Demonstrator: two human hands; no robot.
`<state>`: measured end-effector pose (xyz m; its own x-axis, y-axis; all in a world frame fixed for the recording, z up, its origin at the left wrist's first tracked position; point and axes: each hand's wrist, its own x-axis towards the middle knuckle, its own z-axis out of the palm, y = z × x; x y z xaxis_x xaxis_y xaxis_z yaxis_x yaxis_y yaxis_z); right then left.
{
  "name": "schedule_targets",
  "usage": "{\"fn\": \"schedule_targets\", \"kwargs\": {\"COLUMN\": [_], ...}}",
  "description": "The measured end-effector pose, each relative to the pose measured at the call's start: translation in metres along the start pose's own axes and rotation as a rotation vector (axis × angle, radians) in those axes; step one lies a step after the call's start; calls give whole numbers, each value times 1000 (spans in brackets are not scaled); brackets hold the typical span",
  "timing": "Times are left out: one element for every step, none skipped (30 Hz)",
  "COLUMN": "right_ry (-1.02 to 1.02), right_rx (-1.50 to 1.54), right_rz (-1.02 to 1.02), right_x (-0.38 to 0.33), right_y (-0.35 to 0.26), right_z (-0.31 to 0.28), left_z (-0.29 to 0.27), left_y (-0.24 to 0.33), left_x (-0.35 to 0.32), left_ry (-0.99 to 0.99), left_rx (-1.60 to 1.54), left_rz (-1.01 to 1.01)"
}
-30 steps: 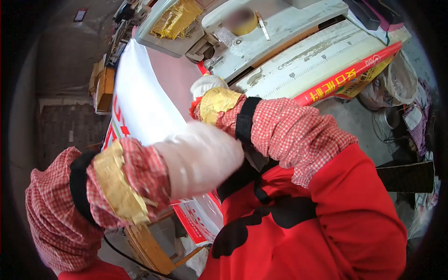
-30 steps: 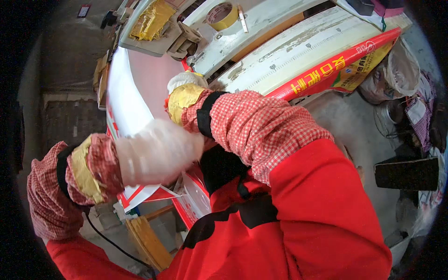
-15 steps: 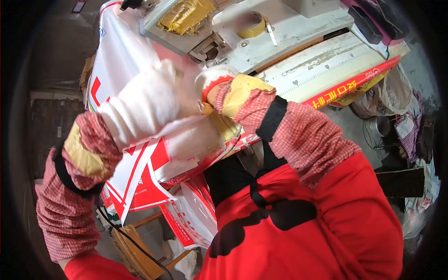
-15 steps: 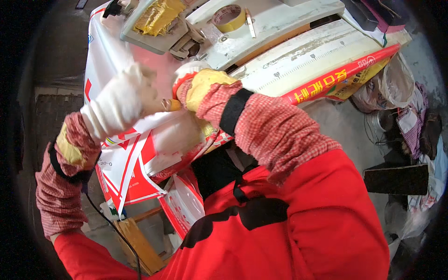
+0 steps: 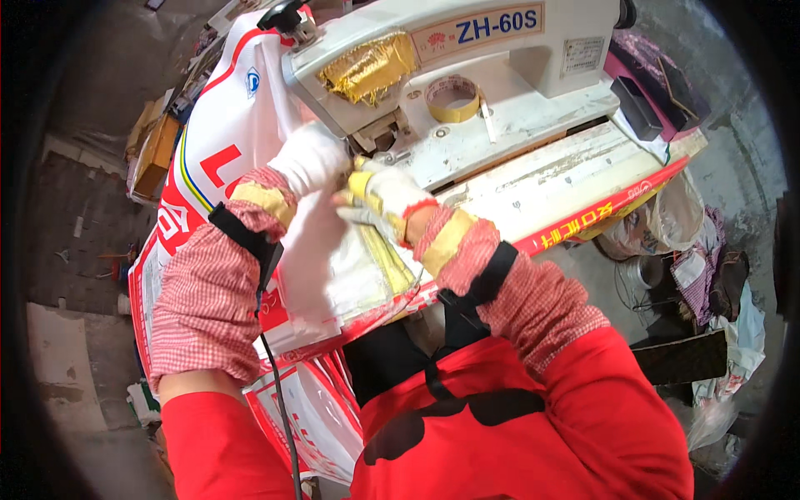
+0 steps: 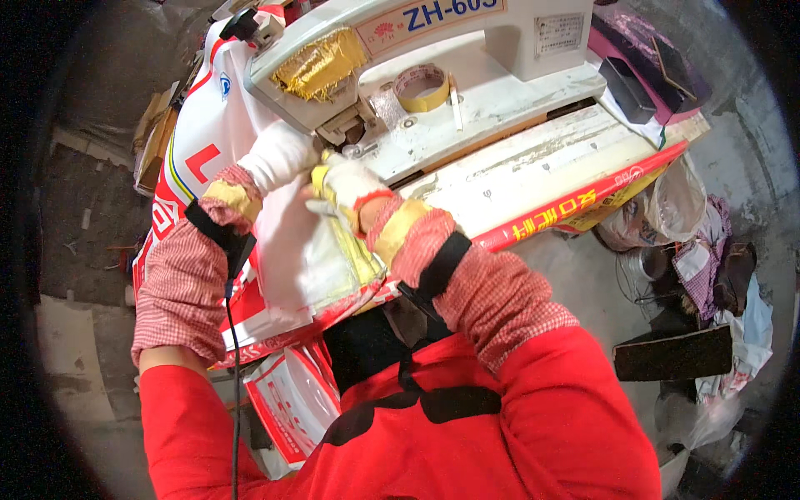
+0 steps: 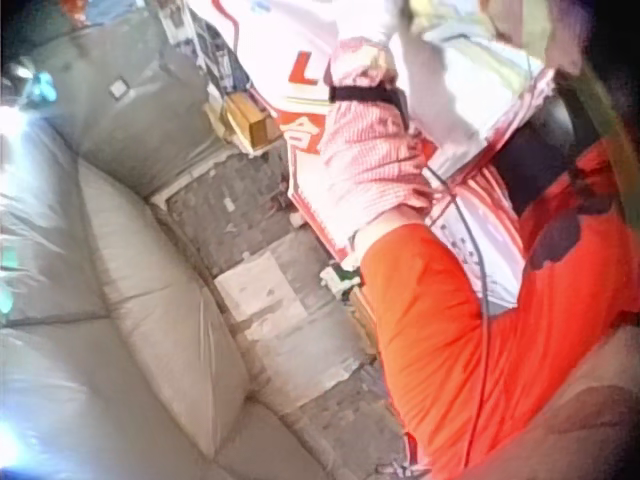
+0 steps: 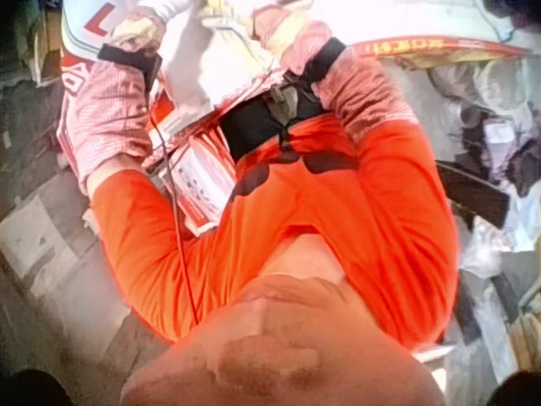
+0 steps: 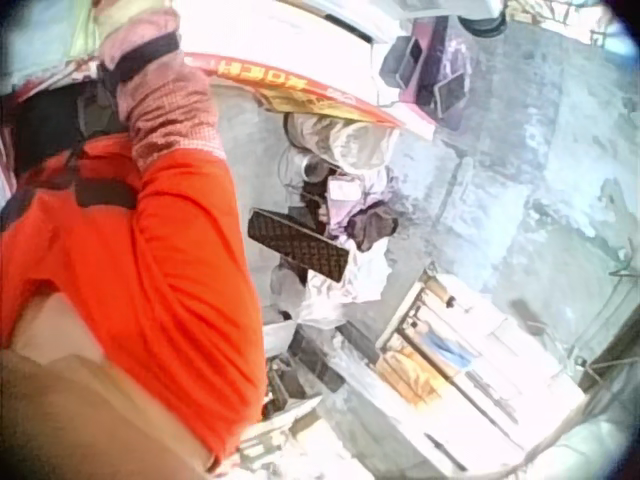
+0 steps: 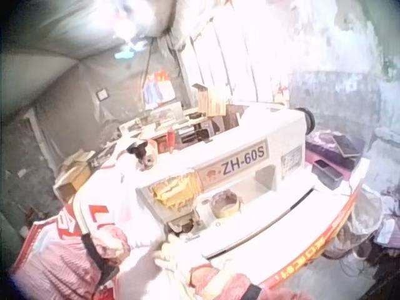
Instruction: The recorder is folding and sealing large plastic fertilizer bags using a sewing machine.
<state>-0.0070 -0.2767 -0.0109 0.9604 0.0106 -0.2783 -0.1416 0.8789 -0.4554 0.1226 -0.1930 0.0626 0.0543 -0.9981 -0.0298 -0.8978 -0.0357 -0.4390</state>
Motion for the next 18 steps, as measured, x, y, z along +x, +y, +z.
{"fn": "schedule_targets", "kwargs": {"right_ry": [-22,-39,-151,-147,-39,94,134,138,169,211,105,6,-148,-184,-250,-324,-339,-331], "right_rx": [-168,-320,-641,-644,-1150,-1645,-1780,-1801,-1963,-2132,-2123,-2084,-1967,-1964,-1839,-1692,-1522,-1105], "right_rz": [32,65,-162,-160,-491,-839,-936,-950,-993,-1032,-1269,-1509,-1603,-1613,-1296,-986,-641,-359], "right_x": [-5,-12,-23,-23,-18,-15,-9,-8,-2,3,-1,-8,-14,-20,-31,-44,-63,-67], "right_y": [4,4,0,-2,2,2,0,-10,-20,-26,-20,-15,-16,-8,1,11,19,36], "right_z": [9,12,11,6,5,3,8,21,26,29,49,69,77,83,87,96,114,116], "left_z": [1,-11,-26,-49,-76,-104,-133,-162,-196,-215,-235,-256,-231,-210,-194,-181,-166,-140], "left_y": [-7,-4,-1,6,13,21,26,30,29,28,37,49,50,66,83,106,124,156], "left_x": [-4,0,-8,-15,-34,-52,-78,-105,-128,-149,-180,-210,-242,-247,-254,-264,-281,-296], "left_ry": [118,118,2,-104,-144,-177,-19,144,167,195,352,522,701,981,913,636,301,354], "left_rx": [-23,-24,84,186,181,172,159,154,267,375,330,295,244,-259,-597,-698,-1237,-1682], "left_rz": [-61,-60,17,102,103,110,59,5,-33,-68,-289,-502,-711,-880,-1135,-1289,-1294,-1366]}}
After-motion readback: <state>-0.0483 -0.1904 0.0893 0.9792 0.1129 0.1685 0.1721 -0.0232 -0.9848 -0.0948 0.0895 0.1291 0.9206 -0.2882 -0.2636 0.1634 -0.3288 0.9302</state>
